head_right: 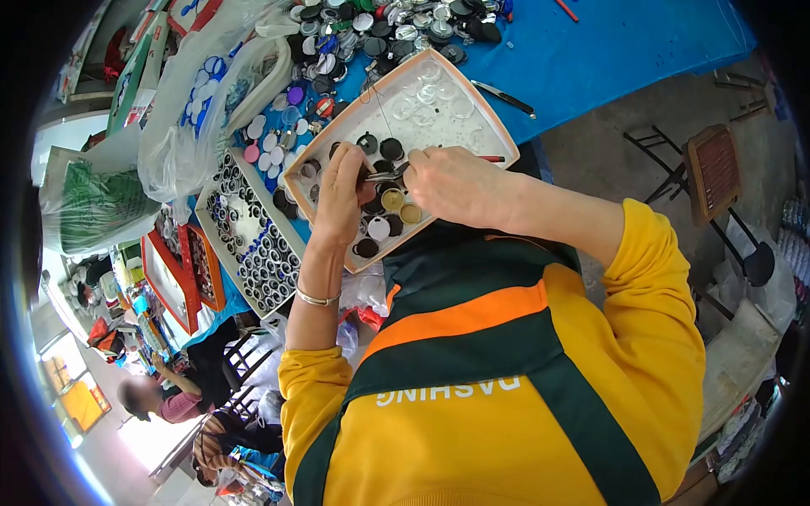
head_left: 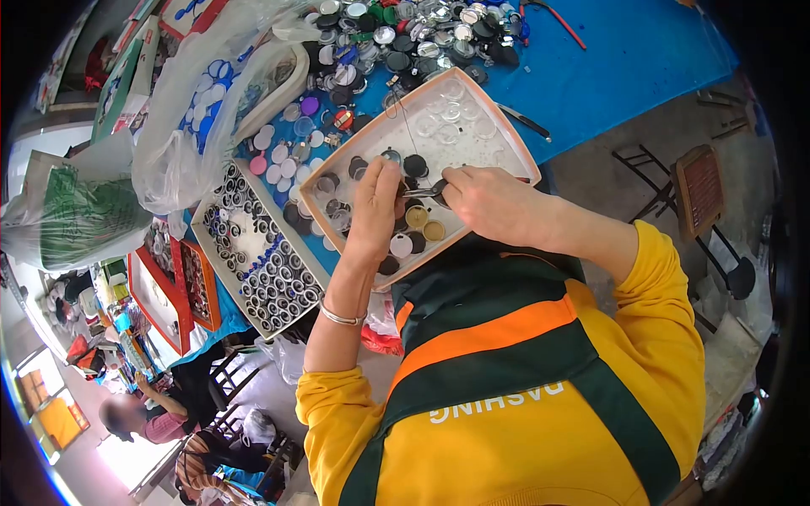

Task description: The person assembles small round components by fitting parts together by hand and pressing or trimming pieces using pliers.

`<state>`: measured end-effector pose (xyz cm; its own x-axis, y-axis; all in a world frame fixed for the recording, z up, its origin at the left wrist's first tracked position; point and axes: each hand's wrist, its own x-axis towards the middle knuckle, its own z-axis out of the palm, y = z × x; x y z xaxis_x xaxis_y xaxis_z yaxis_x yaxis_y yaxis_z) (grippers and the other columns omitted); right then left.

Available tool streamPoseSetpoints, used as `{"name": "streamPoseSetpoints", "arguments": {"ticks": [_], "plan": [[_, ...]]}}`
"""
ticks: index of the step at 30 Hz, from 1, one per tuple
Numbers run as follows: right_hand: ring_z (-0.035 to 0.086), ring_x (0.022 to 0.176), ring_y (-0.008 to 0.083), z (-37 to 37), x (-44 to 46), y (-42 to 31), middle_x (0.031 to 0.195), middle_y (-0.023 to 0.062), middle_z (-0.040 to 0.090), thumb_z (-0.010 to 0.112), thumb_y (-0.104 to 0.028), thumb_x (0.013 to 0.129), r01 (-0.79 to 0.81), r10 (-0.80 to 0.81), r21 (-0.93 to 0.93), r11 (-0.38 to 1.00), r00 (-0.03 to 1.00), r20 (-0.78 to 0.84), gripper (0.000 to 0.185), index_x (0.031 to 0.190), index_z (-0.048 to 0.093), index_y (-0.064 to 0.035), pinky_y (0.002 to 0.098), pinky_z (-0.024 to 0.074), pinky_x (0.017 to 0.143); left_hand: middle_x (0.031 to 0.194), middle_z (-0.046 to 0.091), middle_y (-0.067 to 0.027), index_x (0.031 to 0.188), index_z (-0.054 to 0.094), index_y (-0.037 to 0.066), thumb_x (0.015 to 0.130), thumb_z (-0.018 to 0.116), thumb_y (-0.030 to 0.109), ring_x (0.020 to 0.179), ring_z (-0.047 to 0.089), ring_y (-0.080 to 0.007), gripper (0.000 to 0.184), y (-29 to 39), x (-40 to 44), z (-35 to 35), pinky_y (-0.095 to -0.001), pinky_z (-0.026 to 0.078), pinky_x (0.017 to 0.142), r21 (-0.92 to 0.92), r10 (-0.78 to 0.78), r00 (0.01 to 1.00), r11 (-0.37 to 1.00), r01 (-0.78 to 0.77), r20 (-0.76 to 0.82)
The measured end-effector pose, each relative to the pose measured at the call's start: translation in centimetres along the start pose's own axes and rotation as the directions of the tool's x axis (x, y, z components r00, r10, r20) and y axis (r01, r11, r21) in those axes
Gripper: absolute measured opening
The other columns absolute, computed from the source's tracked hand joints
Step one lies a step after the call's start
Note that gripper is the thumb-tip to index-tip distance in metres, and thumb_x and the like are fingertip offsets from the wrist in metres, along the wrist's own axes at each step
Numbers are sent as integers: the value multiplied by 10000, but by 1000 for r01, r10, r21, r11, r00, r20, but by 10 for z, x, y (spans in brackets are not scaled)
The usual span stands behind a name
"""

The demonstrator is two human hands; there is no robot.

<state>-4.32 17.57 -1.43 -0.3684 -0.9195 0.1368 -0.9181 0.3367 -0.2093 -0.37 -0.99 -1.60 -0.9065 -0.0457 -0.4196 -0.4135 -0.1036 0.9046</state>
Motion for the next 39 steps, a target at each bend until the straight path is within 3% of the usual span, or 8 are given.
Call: {"name": "streamPoseSetpoints", "arguments": {"ticks": [3,6,12,16,19,23,33,39], "plan": [[626,729,247,1,-2,3,780,160,603,537,-32,732,-59,62,155,986,998,-16,115,768,616,43,305,515,650,687,394,38,788,431,73,964,388,223,571,347,-34,235,-1,0,4,-177,296,490,7,5,999,1000,-4,-48],[598,691,208,0,4,5,805,131,630,468,30,745,-326,280,770,548,939,198,176,845,613,27,288,483,648,663,384,11,791,437,89,955,392,279,560,331,-53,255,-6,-1,14,-191,285,498,-61,209,956,972,-226,-207],[563,689,131,-16,10,0,790,89,637,376,86,718,-395,119,916,-75,908,402,284,822,637,43,267,477,672,749,496,-32,868,417,95,980,327,271,578,374,-56,228,-11,-19,34,-181,318,512,-319,231,867,863,-392,-441],[565,737,118,-14,4,0,811,89,641,384,85,714,-408,65,880,-243,898,435,278,829,635,52,258,469,710,749,496,-30,880,435,88,974,345,271,604,395,-65,224,-15,-23,42,-199,337,539,-555,162,890,730,-399,-426],[603,758,187,-33,1,10,831,122,638,419,77,737,-382,159,874,301,923,349,246,881,618,56,283,470,677,764,509,-37,965,498,72,958,390,292,649,441,-95,246,-8,-19,21,-220,376,602,-67,346,898,924,-377,-273],[562,834,395,-23,-10,6,851,213,584,452,65,702,-161,156,565,809,986,58,177,856,539,53,409,456,727,892,535,-59,1214,455,7,947,411,187,732,499,-105,325,13,-24,0,-227,420,681,82,209,977,974,-212,42],[559,855,363,-24,-13,1,884,196,566,468,51,696,-168,185,536,827,982,23,171,853,534,57,399,463,742,861,545,-48,1111,482,24,926,448,137,739,485,-89,219,9,-32,-12,-220,415,711,87,218,964,969,-233,151],[563,888,264,-28,-6,-17,852,133,572,541,-40,708,-90,113,162,983,984,-138,128,815,564,28,320,481,768,812,525,-50,992,461,56,968,373,262,674,447,-107,226,10,-34,6,-235,390,649,3,247,963,969,-248,-112]]}}
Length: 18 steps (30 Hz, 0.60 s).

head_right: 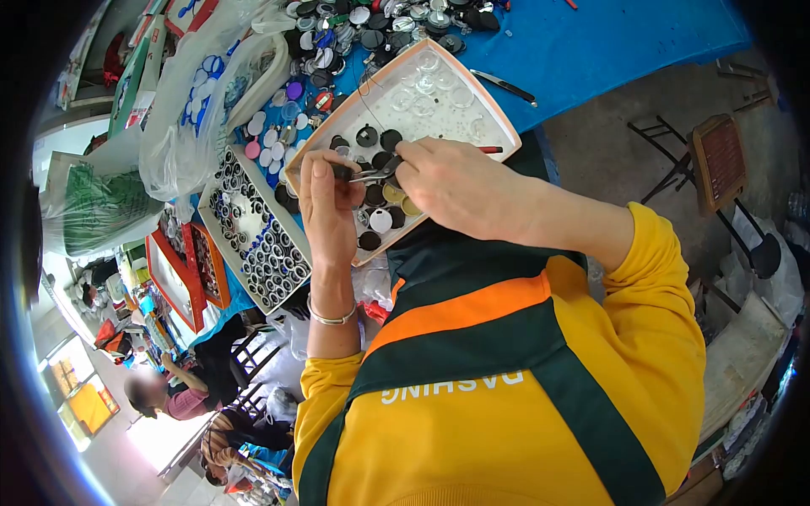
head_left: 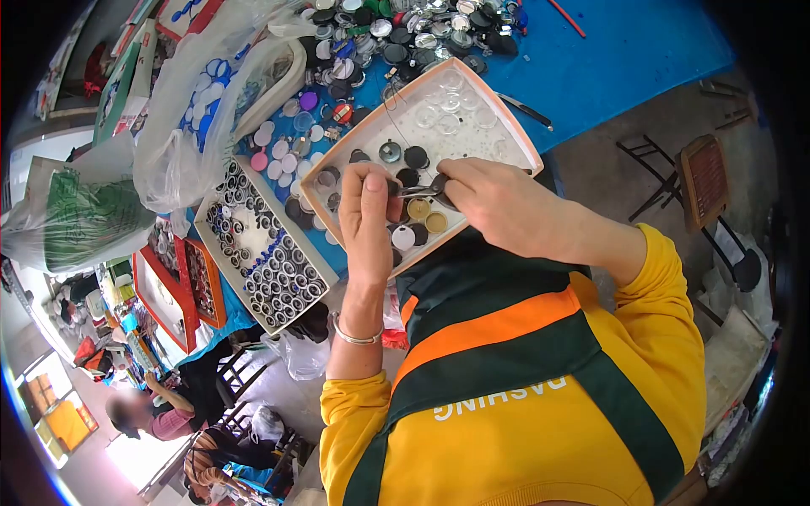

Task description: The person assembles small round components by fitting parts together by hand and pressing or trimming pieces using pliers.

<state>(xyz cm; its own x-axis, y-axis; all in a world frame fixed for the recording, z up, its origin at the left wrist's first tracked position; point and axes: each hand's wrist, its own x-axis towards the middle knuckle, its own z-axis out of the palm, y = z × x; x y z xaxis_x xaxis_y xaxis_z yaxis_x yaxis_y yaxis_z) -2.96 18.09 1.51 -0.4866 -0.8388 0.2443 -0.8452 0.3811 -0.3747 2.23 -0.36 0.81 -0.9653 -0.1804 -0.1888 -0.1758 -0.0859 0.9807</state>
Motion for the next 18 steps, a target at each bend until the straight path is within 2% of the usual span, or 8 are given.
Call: {"name": "streamPoseSetpoints", "arguments": {"ticks": [3,6,9,11,12,16,17,18], "plan": [[550,889,217,-2,4,-5,824,106,567,564,-76,706,53,-52,-155,987,999,10,116,779,580,12,285,480,773,812,490,-28,901,439,76,975,373,248,675,394,-68,199,-8,1,9,-201,349,613,-302,32,997,952,-51,-66],[544,869,204,0,5,-5,802,103,565,569,-84,702,62,-68,-192,979,997,-26,101,749,588,3,278,480,760,816,482,-30,901,428,76,980,356,245,660,383,-70,200,-7,-3,15,-203,351,608,-381,50,992,920,-91,-117],[549,833,205,4,5,-7,783,100,562,571,-89,699,65,-80,-215,974,995,-58,93,728,592,-3,278,481,736,812,481,-35,903,422,74,982,348,238,649,375,-70,197,-15,-4,17,-204,352,608,-340,120,978,924,-173,-171],[552,797,205,13,7,-7,770,95,557,574,-95,696,40,-62,-231,972,994,-90,90,717,595,-10,274,481,716,812,503,-54,896,414,69,980,343,225,654,400,-84,190,-21,-3,13,-219,364,595,-324,157,976,925,-199,-151],[553,783,205,13,7,-7,762,90,554,574,-95,698,60,-76,-257,964,996,-51,88,717,595,-12,274,481,706,813,514,-64,893,409,66,978,340,218,656,413,-92,187,-23,-3,11,-226,370,589,-317,172,976,926,-207,-135],[556,743,199,13,4,-1,729,67,542,577,-97,701,144,-125,-303,942,989,79,84,724,593,-18,282,481,676,776,462,-22,885,416,70,972,354,203,652,399,-47,170,-16,1,-4,-184,392,579,83,16,1000,996,-17,10],[557,738,196,13,3,1,721,61,540,579,-98,702,163,-138,-302,939,985,103,84,727,592,-19,285,482,671,778,464,-21,883,417,73,973,354,205,650,401,-49,171,-16,3,-6,-185,392,577,39,-25,999,999,24,28],[558,764,214,13,2,3,771,84,545,570,-85,696,141,-116,-224,964,986,123,105,763,579,-4,293,480,689,780,466,-19,881,418,76,973,354,207,648,403,-50,172,-17,4,-7,-186,392,576,-5,-65,997,998,65,47]]}}
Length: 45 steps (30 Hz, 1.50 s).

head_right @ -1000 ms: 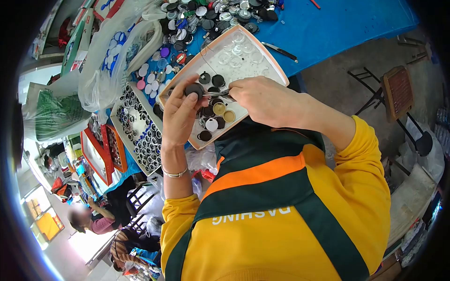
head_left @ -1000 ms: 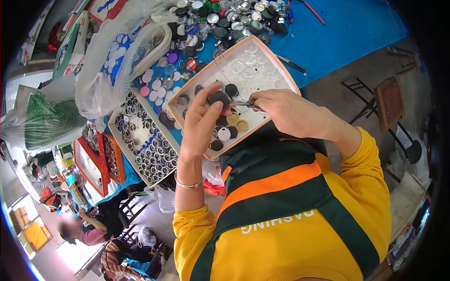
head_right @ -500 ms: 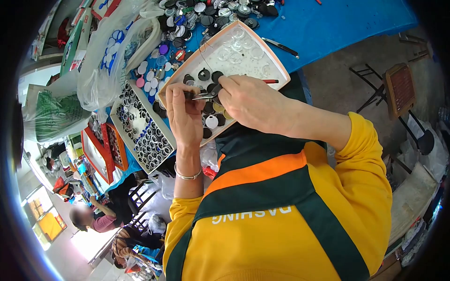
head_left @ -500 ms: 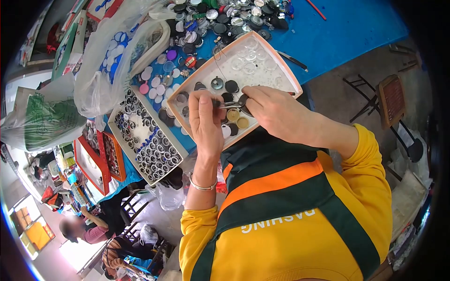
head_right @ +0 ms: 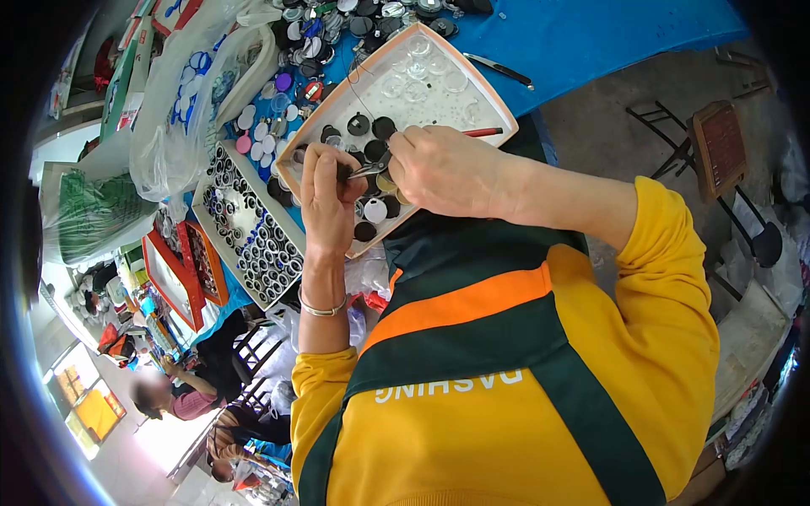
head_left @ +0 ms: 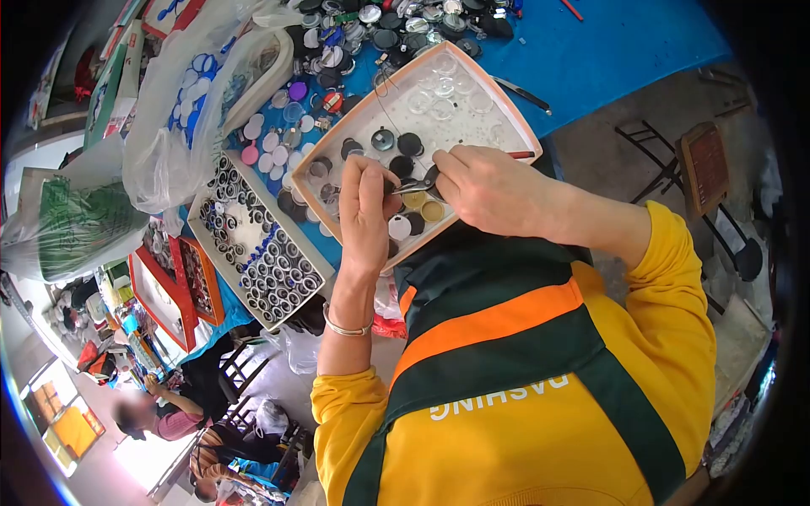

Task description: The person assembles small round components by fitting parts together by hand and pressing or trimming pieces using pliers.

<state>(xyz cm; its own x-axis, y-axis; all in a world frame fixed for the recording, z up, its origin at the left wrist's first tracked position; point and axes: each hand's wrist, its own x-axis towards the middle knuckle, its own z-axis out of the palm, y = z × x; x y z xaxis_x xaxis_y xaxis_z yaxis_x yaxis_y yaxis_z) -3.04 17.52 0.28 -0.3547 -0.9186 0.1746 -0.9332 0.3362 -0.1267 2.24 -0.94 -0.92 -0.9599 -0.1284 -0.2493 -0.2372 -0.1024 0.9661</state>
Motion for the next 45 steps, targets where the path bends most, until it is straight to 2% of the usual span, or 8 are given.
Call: {"name": "streamPoseSetpoints", "arguments": {"ticks": [8,12,21,24,27,30,34,45], "plan": [[569,831,322,-3,-2,2,907,161,571,481,9,730,-243,159,731,638,970,184,157,874,536,43,370,475,737,779,477,-35,861,390,87,973,387,268,623,413,-63,213,-11,-9,30,-182,379,524,-48,265,916,955,-293,-302],[579,786,295,4,0,-3,862,144,569,505,-19,730,-122,152,433,893,988,-35,128,843,542,30,352,487,701,780,468,-20,876,397,77,984,346,257,605,341,-43,216,-13,-9,29,-176,314,529,110,341,876,940,-323,-342],[586,745,212,16,1,1,767,95,534,547,-91,743,-87,141,216,973,958,-250,74,737,543,-17,295,499,584,714,452,-41,857,430,88,945,419,262,567,340,-99,196,18,-5,28,-246,318,524,-600,-310,941,781,171,-135],[587,757,250,11,1,2,788,115,550,530,-70,739,-67,131,348,935,978,-163,70,746,550,-4,328,496,626,689,427,-39,847,443,86,934,419,261,563,331,-104,197,8,-2,17,-250,299,522,-719,-342,905,559,412,252],[590,783,296,5,-12,10,810,149,585,500,-21,720,-129,20,578,806,981,192,102,781,566,26,359,486,679,630,359,-12,870,454,108,961,388,322,553,311,-110,241,5,9,6,-242,282,539,-517,-125,990,853,71,-69],[603,830,319,-14,-14,18,848,175,636,437,44,716,-355,-126,711,607,840,528,221,864,600,39,362,471,723,667,370,-33,870,448,99,972,350,335,576,313,-119,275,15,9,0,-253,289,557,-617,-97,995,786,53,-38],[601,759,247,-30,-8,36,840,131,644,426,40,754,-426,61,839,337,900,433,244,907,612,3,308,451,690,684,389,-29,882,461,98,974,341,339,585,321,-118,284,21,8,-1,-258,292,570,-660,-70,997,750,32,-30],[591,777,313,-13,11,16,827,155,625,468,37,771,-310,181,846,433,950,255,180,886,600,-7,341,450,700,739,488,-50,909,468,66,966,391,328,627,411,-118,278,18,-1,15,-264,349,592,-572,-47,997,820,5,-59]]}}
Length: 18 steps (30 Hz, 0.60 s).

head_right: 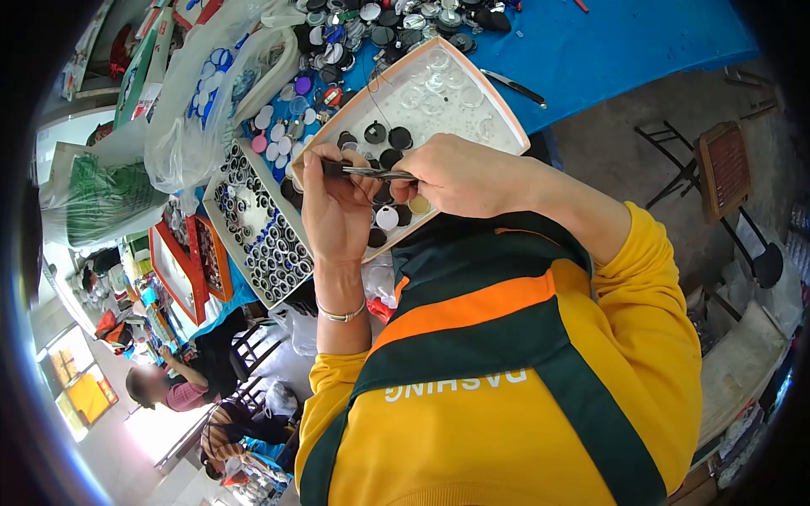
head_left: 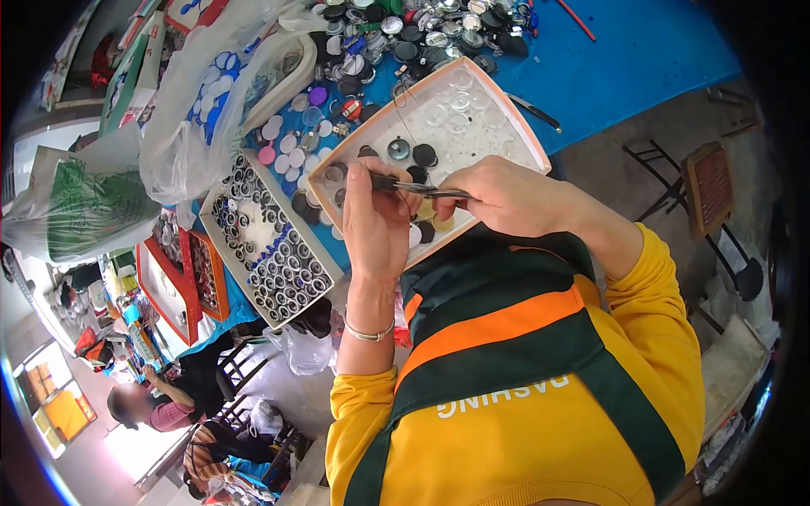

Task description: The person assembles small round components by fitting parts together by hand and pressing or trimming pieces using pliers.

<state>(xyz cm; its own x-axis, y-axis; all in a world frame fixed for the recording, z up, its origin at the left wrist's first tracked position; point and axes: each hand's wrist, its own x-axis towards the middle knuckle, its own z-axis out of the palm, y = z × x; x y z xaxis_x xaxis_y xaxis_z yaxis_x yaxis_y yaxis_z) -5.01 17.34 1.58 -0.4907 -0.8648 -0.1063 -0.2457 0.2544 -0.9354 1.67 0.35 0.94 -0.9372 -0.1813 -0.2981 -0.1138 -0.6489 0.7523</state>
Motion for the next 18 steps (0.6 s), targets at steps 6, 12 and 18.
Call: {"name": "streamPoseSetpoints", "arguments": {"ticks": [6,12,18], "plan": [[585,787,329,19,-4,5,788,159,603,497,-39,769,69,-143,-317,946,966,-215,116,772,598,20,370,475,696,747,475,-18,894,438,50,973,403,218,623,411,-64,189,-9,-5,0,-203,351,541,691,338,941,677,-254,15],[576,787,300,27,5,6,713,110,572,553,-60,763,179,-364,-833,524,931,-30,83,792,585,10,355,486,696,696,422,13,842,435,68,965,409,206,594,354,-36,186,4,5,-8,-186,325,512,656,140,990,745,-120,22],[569,770,361,23,-3,7,767,192,585,506,-25,768,20,-39,-139,990,990,-133,67,778,558,16,416,449,694,698,437,1,824,425,91,975,364,284,561,330,-34,252,-8,6,-1,-178,286,501,470,146,987,877,-98,-68]]}}
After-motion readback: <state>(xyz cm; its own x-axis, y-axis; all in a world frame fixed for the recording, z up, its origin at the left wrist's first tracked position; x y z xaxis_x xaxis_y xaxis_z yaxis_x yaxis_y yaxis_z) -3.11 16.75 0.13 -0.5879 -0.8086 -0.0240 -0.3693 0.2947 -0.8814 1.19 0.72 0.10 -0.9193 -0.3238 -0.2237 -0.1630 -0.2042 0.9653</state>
